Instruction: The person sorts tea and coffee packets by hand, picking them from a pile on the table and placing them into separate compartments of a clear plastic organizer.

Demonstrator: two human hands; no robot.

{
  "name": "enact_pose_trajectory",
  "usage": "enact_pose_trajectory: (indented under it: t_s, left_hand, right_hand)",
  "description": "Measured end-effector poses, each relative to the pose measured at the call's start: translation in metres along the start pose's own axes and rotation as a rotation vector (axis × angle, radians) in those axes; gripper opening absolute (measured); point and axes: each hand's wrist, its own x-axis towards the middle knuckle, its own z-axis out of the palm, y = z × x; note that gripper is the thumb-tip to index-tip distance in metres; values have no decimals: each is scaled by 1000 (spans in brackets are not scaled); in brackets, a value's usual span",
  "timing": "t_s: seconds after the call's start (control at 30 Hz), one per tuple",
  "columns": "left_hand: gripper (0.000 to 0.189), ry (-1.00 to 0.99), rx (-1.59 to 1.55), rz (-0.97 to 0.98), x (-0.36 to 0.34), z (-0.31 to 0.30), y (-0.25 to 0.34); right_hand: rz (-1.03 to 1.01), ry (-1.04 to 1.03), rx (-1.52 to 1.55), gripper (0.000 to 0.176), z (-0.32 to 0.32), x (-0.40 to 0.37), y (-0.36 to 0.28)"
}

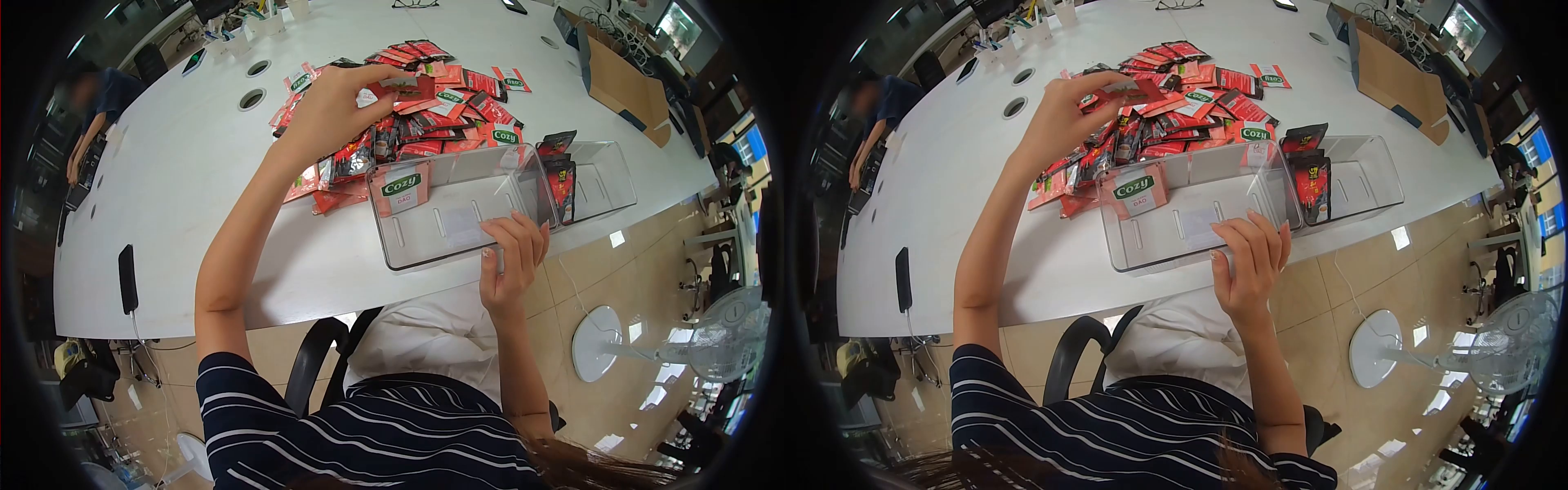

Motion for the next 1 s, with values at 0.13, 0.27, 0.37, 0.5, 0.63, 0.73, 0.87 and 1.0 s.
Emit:
enact_pose_trajectory:
  t_s: [0.13,0.27,0.37,0.5,0.63,0.73,0.87,1.0]
  left_hand:
    - [29,8,-16,-54,1,2,-11]
    - [27,8,-128,-55,2,1,-13]
    - [27,43,-188,35,2,2,-6]
    - [35,-28,-431,14,-1,1,7]
    - [44,-133,-725,59,-3,-5,33]
    - [48,-202,-717,113,-9,-1,45]
    - [51,-418,-740,135,-17,2,60]
    - [48,-550,-775,130,-23,8,72]
  right_hand:
    - [-5,1,-8,21,0,0,0]
    - [-3,-7,-11,21,0,0,0]
    - [0,-6,-7,21,0,0,0]
    - [16,-8,88,20,-9,4,-4]
    - [131,124,430,20,-22,15,-10]
    - [11,139,386,24,-34,26,-11]
    - [-83,133,245,34,-36,39,-24]
    - [-182,54,184,41,-38,37,-30]
